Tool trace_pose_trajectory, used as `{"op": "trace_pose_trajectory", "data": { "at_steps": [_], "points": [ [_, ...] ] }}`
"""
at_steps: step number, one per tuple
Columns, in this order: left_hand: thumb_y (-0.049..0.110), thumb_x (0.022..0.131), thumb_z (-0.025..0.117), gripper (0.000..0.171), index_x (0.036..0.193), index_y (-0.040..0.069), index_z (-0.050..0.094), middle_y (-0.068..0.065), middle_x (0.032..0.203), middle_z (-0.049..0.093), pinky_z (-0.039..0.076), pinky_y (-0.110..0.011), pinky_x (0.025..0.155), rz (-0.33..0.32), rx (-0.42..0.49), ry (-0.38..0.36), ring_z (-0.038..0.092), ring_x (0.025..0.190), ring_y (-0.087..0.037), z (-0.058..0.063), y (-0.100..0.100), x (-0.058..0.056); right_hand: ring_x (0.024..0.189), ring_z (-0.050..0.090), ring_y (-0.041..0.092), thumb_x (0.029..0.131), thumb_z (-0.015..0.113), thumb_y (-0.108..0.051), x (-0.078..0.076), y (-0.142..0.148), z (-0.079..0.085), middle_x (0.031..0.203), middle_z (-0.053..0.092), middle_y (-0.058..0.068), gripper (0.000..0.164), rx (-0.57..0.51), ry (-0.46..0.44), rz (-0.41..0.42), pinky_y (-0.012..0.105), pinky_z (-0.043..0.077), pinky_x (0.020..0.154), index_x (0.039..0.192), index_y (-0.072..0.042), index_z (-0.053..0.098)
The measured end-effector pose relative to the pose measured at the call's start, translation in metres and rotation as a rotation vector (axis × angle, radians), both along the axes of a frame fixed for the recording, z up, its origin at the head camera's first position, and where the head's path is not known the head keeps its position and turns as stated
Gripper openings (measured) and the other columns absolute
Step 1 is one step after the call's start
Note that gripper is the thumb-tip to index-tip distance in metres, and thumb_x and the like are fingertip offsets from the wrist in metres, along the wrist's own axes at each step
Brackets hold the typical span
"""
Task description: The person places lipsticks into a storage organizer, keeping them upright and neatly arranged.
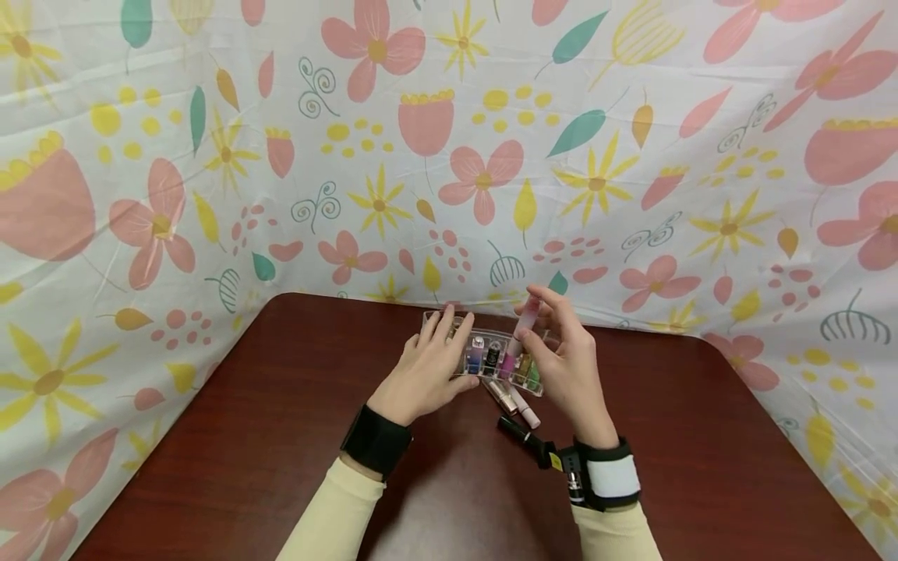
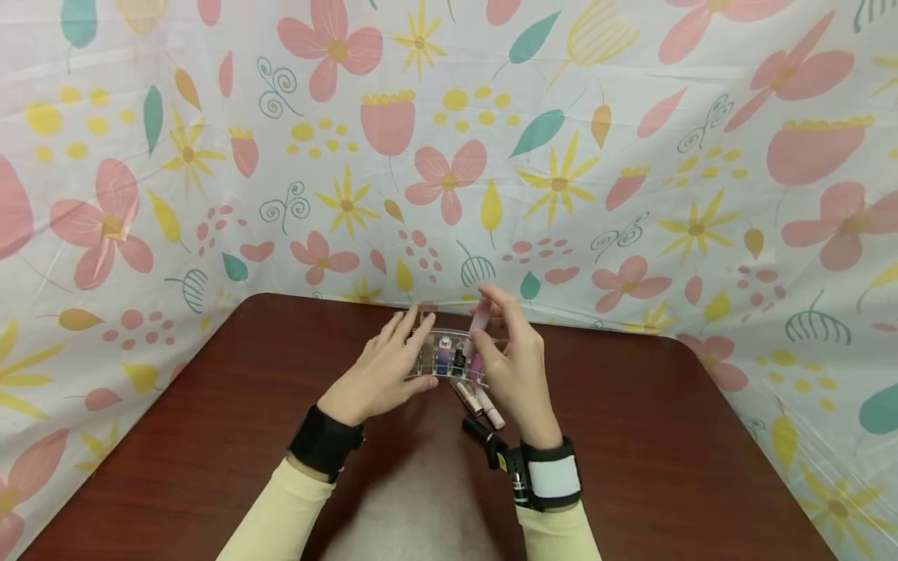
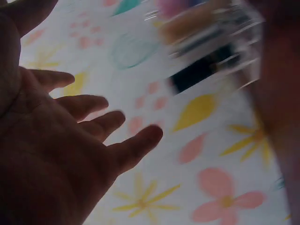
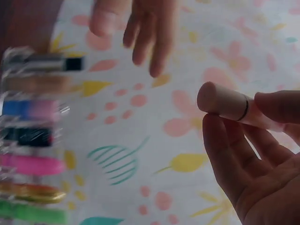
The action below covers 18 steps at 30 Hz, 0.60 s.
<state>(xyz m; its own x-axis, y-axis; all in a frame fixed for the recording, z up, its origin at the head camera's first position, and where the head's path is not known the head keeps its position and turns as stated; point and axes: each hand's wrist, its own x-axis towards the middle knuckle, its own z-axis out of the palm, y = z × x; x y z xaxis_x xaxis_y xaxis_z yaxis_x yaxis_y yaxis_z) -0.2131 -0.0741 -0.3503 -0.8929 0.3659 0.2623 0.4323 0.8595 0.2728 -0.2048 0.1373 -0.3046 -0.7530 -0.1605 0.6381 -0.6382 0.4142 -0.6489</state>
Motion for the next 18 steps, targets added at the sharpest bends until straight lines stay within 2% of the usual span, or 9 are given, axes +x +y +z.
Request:
{"op": "trace_pose_trajectory", "data": {
  "at_steps": [3, 7, 12, 16, 18],
  "points": [
    [0.051, 0.097, 0.063, 0.091, 0.165, 0.024, 0.009, -0.015, 0.172, 0.0, 0.027, -0.067, 0.119, 0.014, -0.017, -0.134, 0.005, 0.159, -0.04, -0.023, -0.005, -0.012, 0.093, 0.07, 0.023, 0.095, 0.065, 0.005, -0.017, -0.004, -0.014, 0.119, 0.069, 0.014, 0.057, -0.002, -0.021, -0.009, 0.02, 0.052, 0.068, 0.144, -0.022, 0.055],
    [0.049, 0.098, 0.062, 0.088, 0.165, 0.024, 0.011, -0.016, 0.172, 0.0, 0.027, -0.067, 0.118, 0.001, -0.031, -0.218, 0.007, 0.159, -0.041, -0.04, -0.006, -0.017, 0.095, 0.072, 0.029, 0.095, 0.062, 0.007, -0.035, -0.007, -0.028, 0.118, 0.07, 0.014, 0.057, -0.002, -0.03, -0.027, 0.017, 0.052, 0.074, 0.143, -0.023, 0.056],
    [0.048, 0.099, 0.062, 0.087, 0.165, 0.024, 0.012, -0.015, 0.173, 0.0, 0.032, -0.063, 0.118, 0.006, -0.059, -0.247, 0.007, 0.159, -0.039, -0.048, 0.001, -0.018, 0.096, 0.074, 0.029, 0.096, 0.061, 0.004, -0.053, -0.006, -0.041, 0.119, 0.07, 0.013, 0.055, 0.035, -0.053, -0.068, 0.019, 0.054, 0.073, 0.144, -0.023, 0.056],
    [0.048, 0.098, 0.063, 0.088, 0.165, 0.023, 0.012, -0.012, 0.173, 0.0, 0.035, -0.06, 0.117, 0.024, -0.084, -0.236, 0.009, 0.16, -0.036, -0.048, 0.004, -0.017, 0.098, 0.074, 0.032, 0.097, 0.059, 0.004, -0.068, -0.01, -0.05, 0.118, 0.071, 0.015, 0.051, 0.055, -0.048, -0.104, 0.03, 0.055, 0.073, 0.142, -0.018, 0.056],
    [0.048, 0.098, 0.063, 0.088, 0.165, 0.021, 0.012, -0.012, 0.173, 0.0, 0.035, -0.06, 0.117, 0.022, -0.085, -0.24, 0.01, 0.16, -0.036, -0.047, 0.003, -0.017, 0.1, 0.074, 0.032, 0.097, 0.058, 0.005, -0.076, -0.013, -0.055, 0.117, 0.071, 0.015, 0.048, 0.05, -0.031, -0.122, 0.031, 0.055, 0.074, 0.141, -0.015, 0.056]
  ]
}}
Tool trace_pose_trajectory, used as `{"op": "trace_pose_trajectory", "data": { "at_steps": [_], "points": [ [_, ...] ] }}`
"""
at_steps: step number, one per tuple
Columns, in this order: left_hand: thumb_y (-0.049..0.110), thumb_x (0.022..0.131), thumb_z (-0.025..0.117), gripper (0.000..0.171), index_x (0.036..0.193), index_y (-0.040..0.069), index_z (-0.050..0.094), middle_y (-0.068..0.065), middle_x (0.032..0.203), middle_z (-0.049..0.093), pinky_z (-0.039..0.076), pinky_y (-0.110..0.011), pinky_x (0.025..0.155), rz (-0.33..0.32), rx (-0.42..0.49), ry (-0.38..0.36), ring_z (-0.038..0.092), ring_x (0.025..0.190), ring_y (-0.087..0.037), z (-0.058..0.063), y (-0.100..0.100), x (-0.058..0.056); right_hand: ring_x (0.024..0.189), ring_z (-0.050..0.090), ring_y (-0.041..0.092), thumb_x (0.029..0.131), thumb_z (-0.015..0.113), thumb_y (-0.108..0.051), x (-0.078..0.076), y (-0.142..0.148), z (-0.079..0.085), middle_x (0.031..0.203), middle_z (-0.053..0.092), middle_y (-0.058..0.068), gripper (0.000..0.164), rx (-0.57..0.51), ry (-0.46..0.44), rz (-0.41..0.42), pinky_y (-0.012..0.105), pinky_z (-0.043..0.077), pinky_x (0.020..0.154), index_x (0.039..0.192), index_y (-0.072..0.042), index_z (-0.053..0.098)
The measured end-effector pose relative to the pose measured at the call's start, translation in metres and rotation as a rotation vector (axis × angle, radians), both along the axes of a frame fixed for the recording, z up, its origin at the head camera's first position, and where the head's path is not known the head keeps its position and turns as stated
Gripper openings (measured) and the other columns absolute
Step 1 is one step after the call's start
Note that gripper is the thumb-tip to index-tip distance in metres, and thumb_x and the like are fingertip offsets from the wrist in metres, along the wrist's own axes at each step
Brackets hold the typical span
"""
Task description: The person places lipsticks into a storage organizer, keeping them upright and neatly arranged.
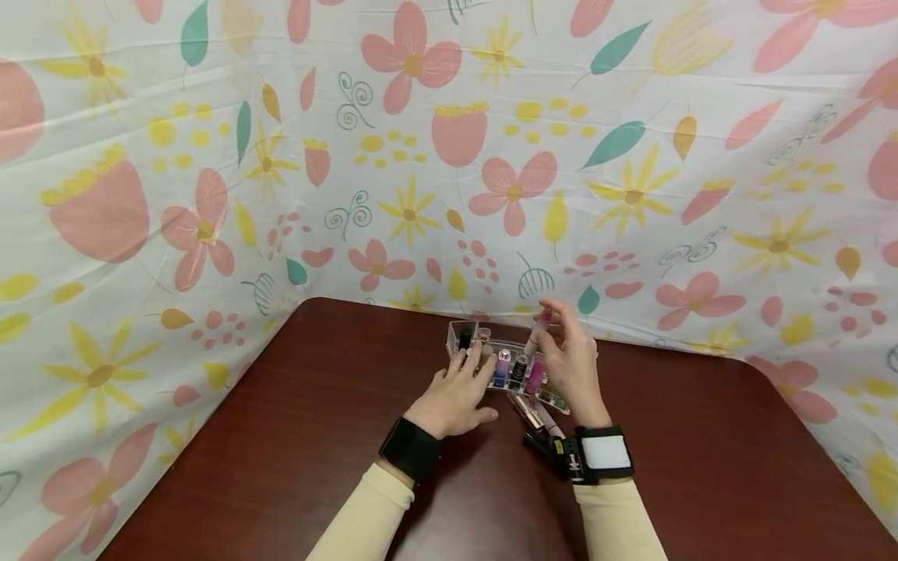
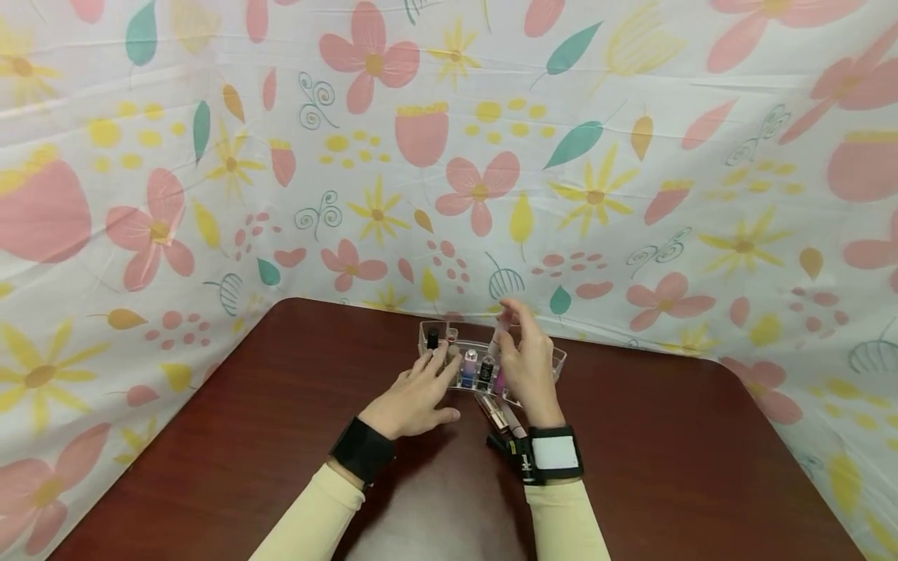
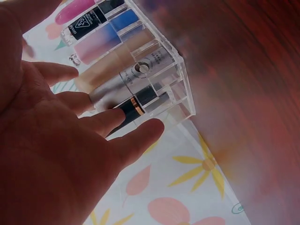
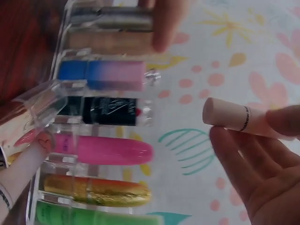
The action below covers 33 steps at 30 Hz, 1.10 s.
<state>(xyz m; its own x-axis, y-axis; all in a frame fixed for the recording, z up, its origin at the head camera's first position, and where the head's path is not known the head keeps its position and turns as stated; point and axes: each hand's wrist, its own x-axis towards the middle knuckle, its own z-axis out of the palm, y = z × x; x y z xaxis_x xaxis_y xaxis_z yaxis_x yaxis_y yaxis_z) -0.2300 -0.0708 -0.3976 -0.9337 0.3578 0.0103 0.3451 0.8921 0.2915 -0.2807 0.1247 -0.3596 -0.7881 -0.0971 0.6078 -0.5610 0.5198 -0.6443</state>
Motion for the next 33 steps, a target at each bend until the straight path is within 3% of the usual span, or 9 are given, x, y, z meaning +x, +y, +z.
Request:
{"op": "trace_pose_trajectory", "data": {
  "at_steps": [3, 7, 10, 13, 18, 27, 33],
  "points": [
    [0.047, 0.098, 0.064, 0.088, 0.165, 0.02, 0.014, -0.013, 0.173, 0.002, 0.037, -0.059, 0.116, -0.012, 0.015, -0.006, 0.012, 0.159, -0.037, 0.0, 0.002, 0.001, 0.095, 0.073, 0.03, 0.099, 0.055, 0.006, -0.008, -0.001, -0.011, 0.114, 0.072, 0.015, 0.041, 0.006, 0.037, -0.031, 0.025, 0.051, 0.068, 0.136, -0.012, 0.056],
    [0.045, 0.097, 0.066, 0.089, 0.165, 0.02, 0.014, -0.013, 0.173, 0.005, 0.038, -0.06, 0.115, -0.012, 0.034, -0.004, 0.015, 0.159, -0.037, 0.0, 0.003, 0.0, 0.067, 0.063, 0.022, 0.099, 0.054, 0.007, -0.018, -0.004, -0.026, 0.109, 0.074, 0.016, 0.032, 0.06, 0.077, -0.029, 0.021, 0.04, 0.052, 0.129, -0.006, 0.055],
    [0.045, 0.097, 0.066, 0.091, 0.165, 0.021, 0.01, -0.012, 0.173, 0.004, 0.038, -0.06, 0.115, -0.007, 0.043, -0.011, 0.015, 0.159, -0.037, 0.001, 0.002, -0.001, 0.054, 0.049, 0.015, 0.099, 0.057, 0.005, -0.022, -0.005, -0.035, 0.11, 0.074, 0.019, 0.029, 0.133, 0.069, -0.04, 0.023, 0.035, 0.048, 0.126, -0.006, 0.056],
    [0.045, 0.098, 0.065, 0.092, 0.165, 0.021, 0.008, -0.012, 0.173, 0.003, 0.037, -0.06, 0.115, -0.003, 0.047, -0.018, 0.014, 0.159, -0.036, 0.002, 0.001, -0.002, 0.05, 0.045, 0.011, 0.1, 0.058, 0.002, -0.025, -0.006, -0.041, 0.109, 0.074, 0.019, 0.028, 0.199, 0.031, -0.045, 0.025, 0.035, 0.048, 0.126, -0.01, 0.058],
    [0.045, 0.098, 0.065, 0.091, 0.165, 0.021, 0.008, -0.012, 0.173, 0.004, 0.038, -0.06, 0.115, -0.006, 0.049, -0.015, 0.015, 0.159, -0.036, 0.002, 0.0, -0.002, 0.047, 0.045, 0.01, 0.102, 0.057, -0.002, -0.027, -0.005, -0.046, 0.1, 0.075, 0.016, 0.024, 0.247, -0.025, -0.005, 0.025, 0.037, 0.048, 0.123, -0.011, 0.059],
    [0.044, 0.098, 0.066, 0.091, 0.165, 0.021, 0.009, -0.011, 0.173, 0.004, 0.039, -0.06, 0.114, -0.003, 0.053, -0.018, 0.015, 0.159, -0.036, 0.001, -0.004, -0.003, 0.049, 0.045, 0.012, 0.103, 0.056, -0.004, -0.028, -0.007, -0.048, 0.101, 0.074, 0.01, 0.026, 0.307, -0.059, 0.026, 0.026, 0.037, 0.048, 0.126, -0.012, 0.064],
    [0.045, 0.097, 0.066, 0.092, 0.165, 0.021, 0.008, -0.011, 0.173, 0.004, 0.039, -0.06, 0.114, -0.003, 0.044, -0.014, 0.015, 0.159, -0.036, 0.0, -0.003, -0.003, 0.075, 0.061, 0.021, 0.104, 0.056, -0.01, -0.026, -0.008, -0.046, 0.116, 0.068, 0.011, 0.045, 0.368, -0.182, 0.065, 0.034, 0.045, 0.062, 0.148, -0.016, 0.052]
  ]
}}
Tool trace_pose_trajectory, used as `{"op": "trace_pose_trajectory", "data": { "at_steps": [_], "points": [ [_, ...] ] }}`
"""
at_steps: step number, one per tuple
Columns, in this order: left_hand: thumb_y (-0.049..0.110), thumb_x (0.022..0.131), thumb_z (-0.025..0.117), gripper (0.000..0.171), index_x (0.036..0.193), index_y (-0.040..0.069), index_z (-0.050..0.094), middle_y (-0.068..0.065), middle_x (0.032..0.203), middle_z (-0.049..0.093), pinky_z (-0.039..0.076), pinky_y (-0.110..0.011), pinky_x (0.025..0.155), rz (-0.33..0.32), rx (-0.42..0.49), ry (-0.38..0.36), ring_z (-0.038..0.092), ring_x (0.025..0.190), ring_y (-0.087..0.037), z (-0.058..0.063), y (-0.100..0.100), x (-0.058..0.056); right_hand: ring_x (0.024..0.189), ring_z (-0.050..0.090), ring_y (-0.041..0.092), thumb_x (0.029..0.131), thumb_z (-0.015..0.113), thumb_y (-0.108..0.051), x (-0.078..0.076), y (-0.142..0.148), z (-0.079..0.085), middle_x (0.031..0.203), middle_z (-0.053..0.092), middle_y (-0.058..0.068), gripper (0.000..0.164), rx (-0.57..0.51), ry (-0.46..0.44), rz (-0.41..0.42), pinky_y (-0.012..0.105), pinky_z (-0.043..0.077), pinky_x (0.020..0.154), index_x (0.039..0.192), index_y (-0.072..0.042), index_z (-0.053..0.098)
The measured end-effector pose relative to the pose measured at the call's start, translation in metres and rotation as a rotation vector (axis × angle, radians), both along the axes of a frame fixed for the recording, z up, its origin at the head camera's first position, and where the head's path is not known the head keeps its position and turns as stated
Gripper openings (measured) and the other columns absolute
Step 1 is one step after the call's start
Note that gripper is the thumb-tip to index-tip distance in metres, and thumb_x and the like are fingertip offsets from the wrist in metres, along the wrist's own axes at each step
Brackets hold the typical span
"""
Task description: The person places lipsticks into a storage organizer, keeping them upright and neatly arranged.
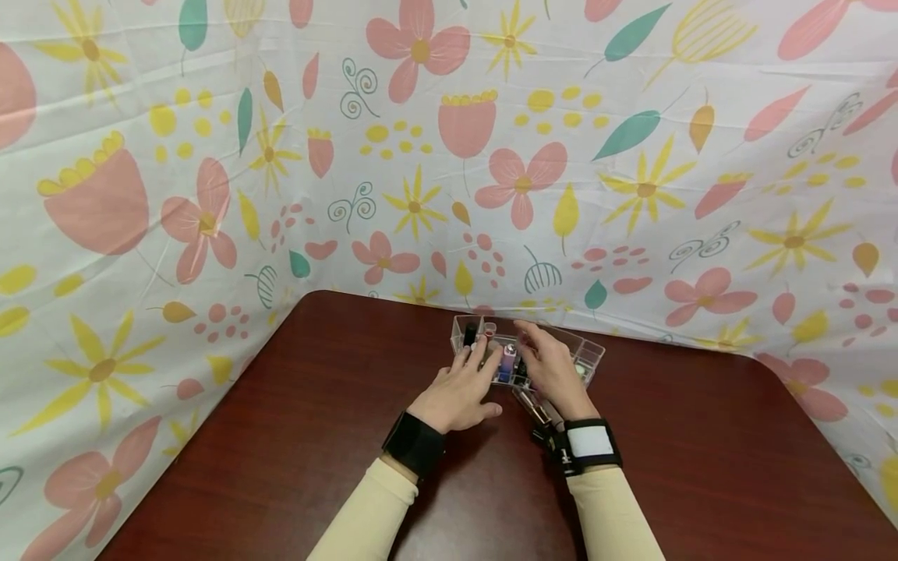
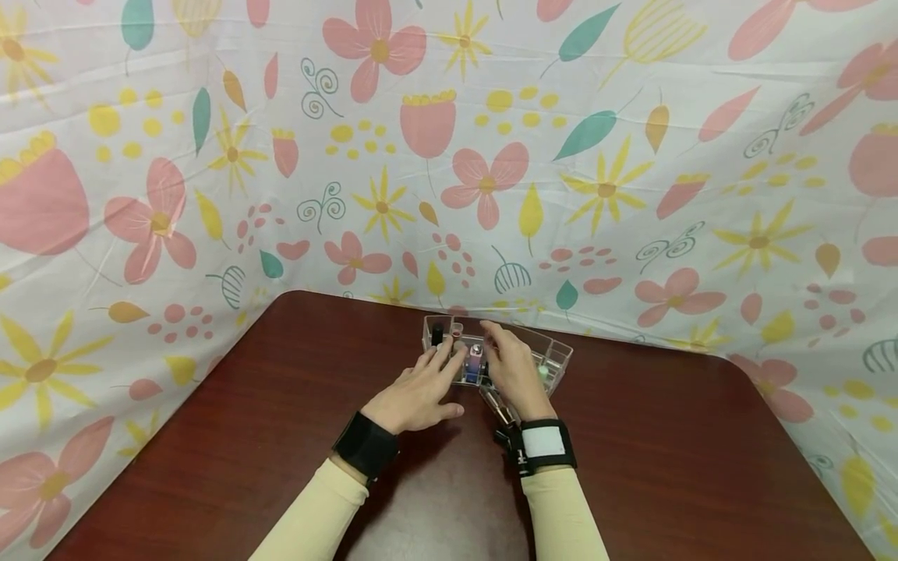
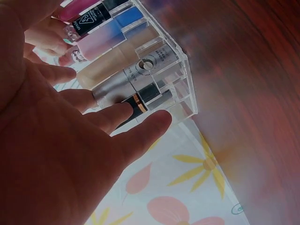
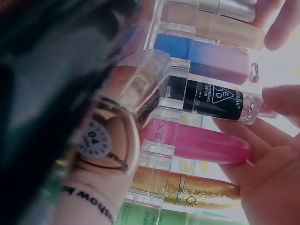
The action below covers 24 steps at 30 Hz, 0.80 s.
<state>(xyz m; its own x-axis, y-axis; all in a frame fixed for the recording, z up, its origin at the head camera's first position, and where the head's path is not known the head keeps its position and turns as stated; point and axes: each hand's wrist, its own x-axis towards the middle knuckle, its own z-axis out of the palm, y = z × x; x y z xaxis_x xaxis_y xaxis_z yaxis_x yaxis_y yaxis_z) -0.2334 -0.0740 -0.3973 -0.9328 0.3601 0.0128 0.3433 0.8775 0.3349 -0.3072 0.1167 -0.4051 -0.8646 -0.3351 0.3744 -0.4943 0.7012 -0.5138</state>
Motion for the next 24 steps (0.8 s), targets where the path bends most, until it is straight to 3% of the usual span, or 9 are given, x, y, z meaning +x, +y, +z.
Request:
{"op": "trace_pose_trajectory", "data": {
  "at_steps": [3, 12, 22, 24],
  "points": [
    [0.045, 0.098, 0.066, 0.092, 0.165, 0.021, 0.008, -0.011, 0.173, 0.003, 0.04, -0.06, 0.114, 0.001, -0.007, -0.001, 0.015, 0.159, -0.036, 0.0002, -0.0001, 0.0, 0.088, 0.061, 0.023, 0.103, 0.056, -0.011, 0.0009, -0.001, 0.0, 0.12, 0.064, 0.011, 0.056, 0.048, -0.05, 0.026, 0.037, 0.046, 0.071, 0.157, -0.015, 0.039],
    [0.044, 0.098, 0.065, 0.091, 0.165, 0.021, 0.008, -0.011, 0.173, 0.004, 0.04, -0.06, 0.114, -0.004, -0.003, 0.001, 0.015, 0.159, -0.037, -0.0004, 0.0, 0.0003, 0.083, 0.05, 0.021, 0.102, 0.059, -0.017, 0.0014, -0.0033, -0.0052, 0.112, 0.052, 0.011, 0.076, 0.117, -0.103, 0.038, 0.036, 0.039, 0.07, 0.164, -0.013, 0.015],
    [0.043, 0.1, 0.063, 0.087, 0.165, 0.02, 0.011, -0.012, 0.173, 0.005, 0.04, -0.06, 0.114, -0.013, -0.009, 0.014, 0.013, 0.159, -0.038, 0.0024, -0.0003, 0.0019, 0.091, 0.054, 0.026, 0.1, 0.064, -0.021, 0.0036, -0.0052, -0.0061, 0.149, 0.037, 0.025, 0.083, 0.127, -0.073, 0.005, 0.038, 0.042, 0.07, 0.164, -0.01, 0.013],
    [0.043, 0.1, 0.063, 0.086, 0.165, 0.019, 0.012, -0.011, 0.173, 0.006, 0.04, -0.06, 0.113, -0.017, -0.014, 0.026, 0.013, 0.159, -0.038, 0.003, -0.0005, 0.002, 0.101, 0.056, 0.031, 0.099, 0.066, -0.02, 0.0039, -0.0049, -0.0062, 0.153, 0.034, 0.027, 0.083, 0.127, -0.058, 0.003, 0.042, 0.046, 0.074, 0.164, -0.01, 0.015]
  ]
}}
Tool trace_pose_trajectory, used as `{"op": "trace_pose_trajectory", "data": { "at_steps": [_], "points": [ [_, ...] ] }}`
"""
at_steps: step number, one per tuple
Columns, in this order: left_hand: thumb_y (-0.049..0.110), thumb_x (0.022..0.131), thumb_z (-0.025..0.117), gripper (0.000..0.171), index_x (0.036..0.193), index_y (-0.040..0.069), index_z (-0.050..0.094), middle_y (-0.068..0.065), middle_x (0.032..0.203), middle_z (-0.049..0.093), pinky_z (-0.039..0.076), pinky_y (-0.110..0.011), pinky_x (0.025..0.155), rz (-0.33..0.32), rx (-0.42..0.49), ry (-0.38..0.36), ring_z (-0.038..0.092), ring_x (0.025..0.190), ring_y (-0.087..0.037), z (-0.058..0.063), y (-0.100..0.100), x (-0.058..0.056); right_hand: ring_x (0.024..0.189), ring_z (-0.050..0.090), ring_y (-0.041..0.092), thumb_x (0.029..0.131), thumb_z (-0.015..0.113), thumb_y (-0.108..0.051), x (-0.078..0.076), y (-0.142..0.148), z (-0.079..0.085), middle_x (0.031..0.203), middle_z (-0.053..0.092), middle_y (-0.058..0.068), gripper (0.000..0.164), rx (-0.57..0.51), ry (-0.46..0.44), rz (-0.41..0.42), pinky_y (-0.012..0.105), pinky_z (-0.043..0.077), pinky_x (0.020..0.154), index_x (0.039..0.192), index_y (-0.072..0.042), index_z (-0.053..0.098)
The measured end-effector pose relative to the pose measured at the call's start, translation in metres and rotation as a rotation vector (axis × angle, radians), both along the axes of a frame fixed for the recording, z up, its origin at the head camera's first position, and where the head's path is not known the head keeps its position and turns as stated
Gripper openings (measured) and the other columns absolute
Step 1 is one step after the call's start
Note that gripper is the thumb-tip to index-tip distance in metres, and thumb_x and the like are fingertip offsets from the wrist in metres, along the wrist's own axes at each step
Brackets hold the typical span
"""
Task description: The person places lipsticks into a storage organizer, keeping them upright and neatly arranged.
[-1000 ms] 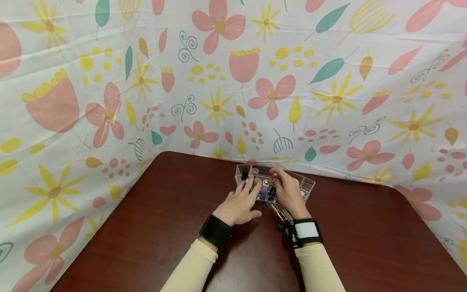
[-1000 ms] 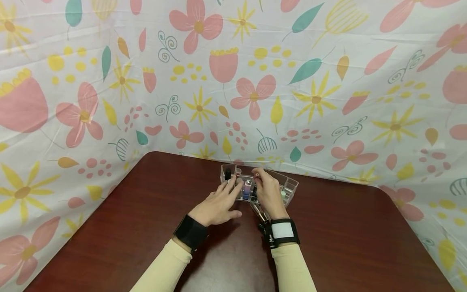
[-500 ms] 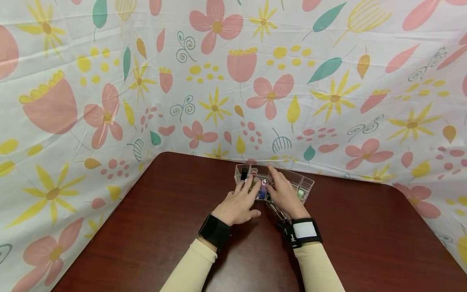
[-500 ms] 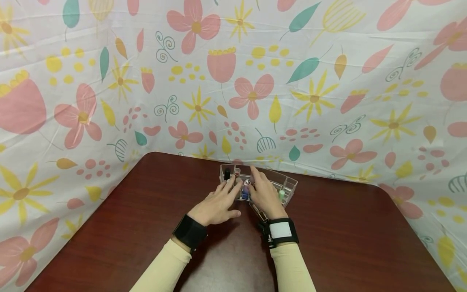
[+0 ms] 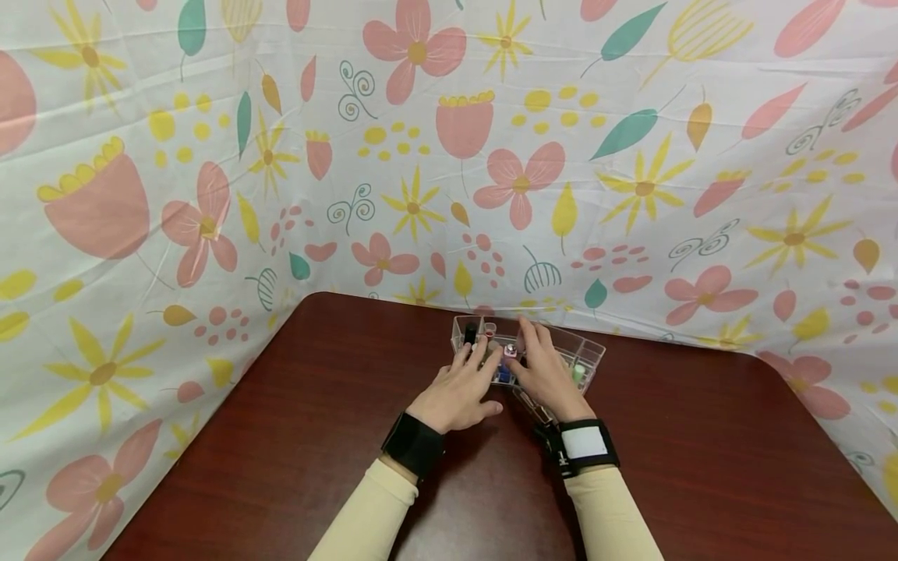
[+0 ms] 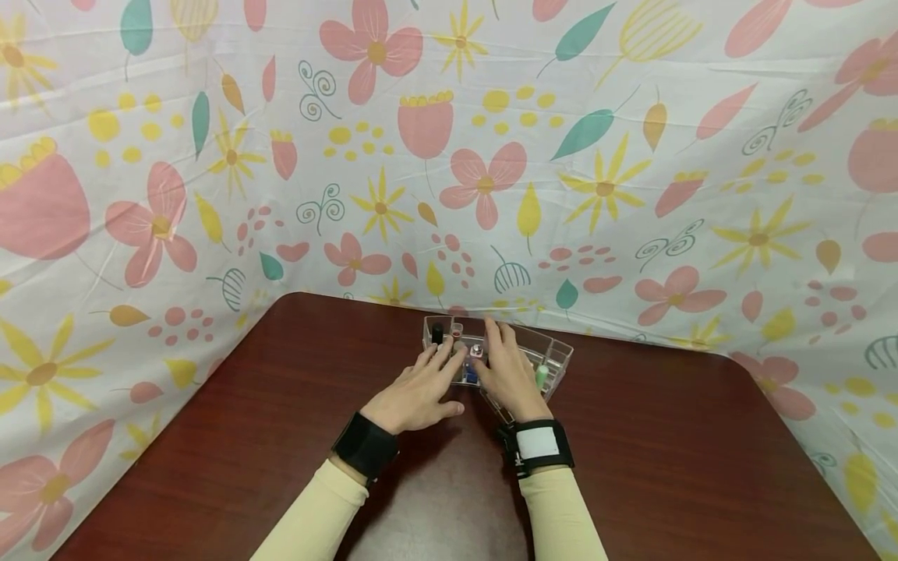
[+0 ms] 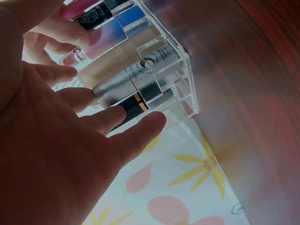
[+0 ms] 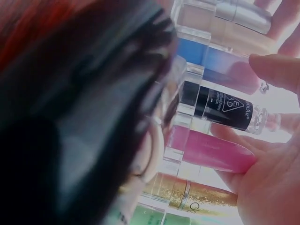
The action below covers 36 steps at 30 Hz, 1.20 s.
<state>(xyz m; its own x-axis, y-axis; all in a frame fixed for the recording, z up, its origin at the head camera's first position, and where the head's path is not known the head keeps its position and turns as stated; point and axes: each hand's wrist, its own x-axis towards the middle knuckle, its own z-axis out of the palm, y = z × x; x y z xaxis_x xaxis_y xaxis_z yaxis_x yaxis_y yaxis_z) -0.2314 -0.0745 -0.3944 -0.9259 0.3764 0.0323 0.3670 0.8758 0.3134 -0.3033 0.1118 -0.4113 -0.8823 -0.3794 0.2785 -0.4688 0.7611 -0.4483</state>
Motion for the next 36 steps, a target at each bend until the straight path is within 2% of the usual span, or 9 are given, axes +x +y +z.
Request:
{"op": "trace_pose_trajectory", "data": {
  "at_steps": [2, 4, 6, 15, 21, 26, 29, 33, 36],
  "points": [
    [0.043, 0.1, 0.063, 0.086, 0.165, 0.019, 0.013, -0.011, 0.173, 0.007, 0.041, -0.06, 0.113, -0.009, -0.001, 0.011, 0.014, 0.159, -0.038, 0.001, 0.001, 0.001, 0.117, 0.055, 0.039, 0.097, 0.068, -0.016, 0.001, 0.002, 0.0, 0.156, 0.031, 0.029, 0.084, -0.005, 0.014, 0.004, 0.05, 0.05, 0.084, 0.163, -0.009, 0.017],
    [0.043, 0.1, 0.062, 0.085, 0.165, 0.018, 0.013, -0.011, 0.173, 0.006, 0.041, -0.06, 0.113, -0.017, 0.006, 0.013, 0.013, 0.159, -0.038, 0.002, 0.003, 0.001, 0.132, 0.045, 0.047, 0.095, 0.07, -0.013, 0.003, 0.004, 0.001, 0.158, 0.028, 0.029, 0.085, -0.01, 0.028, 0.007, 0.059, 0.048, 0.096, 0.163, -0.009, 0.02],
    [0.043, 0.1, 0.062, 0.085, 0.165, 0.018, 0.013, -0.01, 0.173, 0.006, 0.04, -0.06, 0.114, -0.022, 0.01, 0.012, 0.013, 0.159, -0.039, 0.002, 0.005, 0.002, 0.14, 0.035, 0.052, 0.093, 0.071, -0.01, 0.004, 0.007, 0.001, 0.158, 0.028, 0.031, 0.083, -0.014, 0.054, 0.012, 0.065, 0.043, 0.102, 0.162, -0.008, 0.024],
    [0.044, 0.101, 0.061, 0.081, 0.164, 0.019, 0.018, -0.01, 0.173, 0.006, 0.04, -0.061, 0.114, -0.042, 0.02, 0.004, 0.012, 0.158, -0.04, 0.006, 0.011, 0.005, 0.143, 0.027, 0.054, 0.09, 0.073, -0.006, 0.008, 0.019, 0.001, 0.159, 0.025, 0.033, 0.077, -0.032, 0.083, -0.001, 0.068, 0.039, 0.106, 0.158, -0.005, 0.034],
    [0.044, 0.101, 0.06, 0.078, 0.164, 0.021, 0.021, -0.01, 0.173, 0.008, 0.039, -0.06, 0.114, -0.049, 0.006, 0.009, 0.014, 0.158, -0.04, 0.018, 0.011, 0.007, 0.145, 0.029, 0.053, 0.09, 0.072, -0.003, 0.012, 0.023, 0.015, 0.157, 0.03, 0.033, 0.072, -0.06, 0.113, 0.009, 0.069, 0.036, 0.11, 0.154, -0.001, 0.039],
    [0.044, 0.101, 0.06, 0.076, 0.163, 0.022, 0.023, -0.01, 0.173, 0.009, 0.035, -0.06, 0.118, -0.029, 0.016, -0.014, 0.013, 0.159, -0.037, 0.029, 0.006, 0.01, 0.139, 0.039, 0.051, 0.09, 0.073, -0.003, 0.021, 0.028, 0.036, 0.149, 0.042, 0.033, 0.06, -0.091, 0.199, -0.007, 0.066, 0.039, 0.108, 0.146, 0.0, 0.05],
    [0.044, 0.101, 0.061, 0.075, 0.163, 0.021, 0.026, -0.01, 0.173, 0.008, 0.034, -0.061, 0.118, -0.022, 0.022, -0.008, 0.012, 0.16, -0.035, 0.036, 0.002, 0.013, 0.129, 0.051, 0.046, 0.091, 0.072, -0.002, 0.029, 0.033, 0.048, 0.14, 0.053, 0.028, 0.049, -0.116, 0.261, -0.028, 0.06, 0.048, 0.099, 0.138, -0.001, 0.058],
    [0.044, 0.1, 0.061, 0.072, 0.161, 0.02, 0.03, -0.011, 0.173, 0.009, 0.036, -0.06, 0.117, -0.023, 0.004, 0.038, 0.015, 0.159, -0.036, 0.044, 0.001, 0.018, 0.102, 0.064, 0.034, 0.093, 0.071, -0.004, 0.041, 0.04, 0.063, 0.125, 0.063, 0.019, 0.038, -0.133, 0.323, -0.051, 0.048, 0.054, 0.078, 0.13, -0.003, 0.064],
    [0.046, 0.1, 0.061, 0.071, 0.16, 0.02, 0.032, -0.011, 0.172, 0.012, 0.036, -0.06, 0.117, -0.025, -0.017, 0.061, 0.017, 0.159, -0.035, 0.049, 0.003, 0.025, 0.088, 0.066, 0.029, 0.094, 0.071, -0.008, 0.048, 0.045, 0.069, 0.117, 0.067, 0.015, 0.032, -0.127, 0.349, -0.053, 0.045, 0.054, 0.072, 0.126, -0.005, 0.067]
  ]
}}
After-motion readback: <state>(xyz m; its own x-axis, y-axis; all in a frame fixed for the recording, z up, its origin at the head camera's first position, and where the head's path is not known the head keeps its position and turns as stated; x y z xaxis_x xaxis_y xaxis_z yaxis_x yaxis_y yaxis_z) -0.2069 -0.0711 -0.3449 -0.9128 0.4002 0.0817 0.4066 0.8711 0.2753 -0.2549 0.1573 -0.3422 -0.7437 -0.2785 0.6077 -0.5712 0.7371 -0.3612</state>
